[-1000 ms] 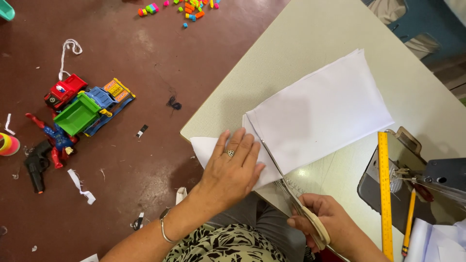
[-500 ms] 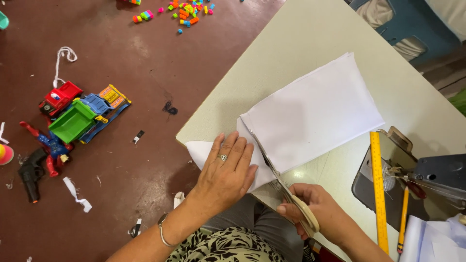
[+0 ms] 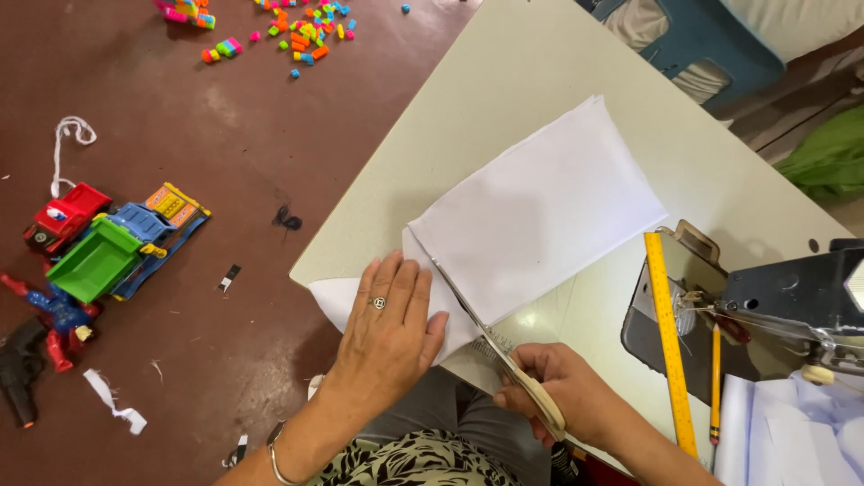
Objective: The person cuts a large piece of white fabric using scissors on a table. They trim the edges and cut the fabric into smaller rectangular pieces, occasionally adjusting the fabric's position.
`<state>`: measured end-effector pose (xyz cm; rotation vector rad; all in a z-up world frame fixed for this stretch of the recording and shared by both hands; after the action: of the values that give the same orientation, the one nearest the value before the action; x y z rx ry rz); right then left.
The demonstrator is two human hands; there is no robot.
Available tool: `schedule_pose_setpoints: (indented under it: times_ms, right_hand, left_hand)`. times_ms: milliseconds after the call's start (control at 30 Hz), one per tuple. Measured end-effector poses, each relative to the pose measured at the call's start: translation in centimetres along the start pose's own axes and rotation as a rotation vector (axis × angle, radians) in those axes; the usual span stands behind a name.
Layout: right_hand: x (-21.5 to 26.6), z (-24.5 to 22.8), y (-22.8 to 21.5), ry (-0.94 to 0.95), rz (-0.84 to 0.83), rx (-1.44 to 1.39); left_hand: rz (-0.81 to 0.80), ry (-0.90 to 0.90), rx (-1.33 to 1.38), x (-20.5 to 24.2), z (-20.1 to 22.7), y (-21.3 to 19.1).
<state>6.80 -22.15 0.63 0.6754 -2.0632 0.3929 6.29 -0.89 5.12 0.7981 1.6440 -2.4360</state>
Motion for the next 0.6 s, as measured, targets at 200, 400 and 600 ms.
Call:
schedule_pose_setpoints:
  times_ms: [200,400,600]
  right_hand:
    - [0.3,-0.8,1.1,-0.03,-0.05,-0.036]
    - [0.1,-2.5,1.2,-0.051,-0.024,0.044]
    - [0.3,-3.3,1.3,0.0,0.016,0.106]
  left_hand:
    - [-0.009,-0.009,-0.027,-0.1,0.0,-0.4]
    - [-0.005,-0.004,-0.001,-0.1,0.0,-0.7]
    - [0.002,-0.014,0.019,0.0,-0.1,-0.6]
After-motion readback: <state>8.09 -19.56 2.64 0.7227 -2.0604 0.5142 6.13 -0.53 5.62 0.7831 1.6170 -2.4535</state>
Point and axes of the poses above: each hand's wrist, its own x-axis away from the middle knuckle, its own y-axis out of the palm, z = x × y, the point moved 8 cm from there along -x, towards the middle knuckle, and after that the axes turned 12 degrees about -z, right-handed, at the moved point
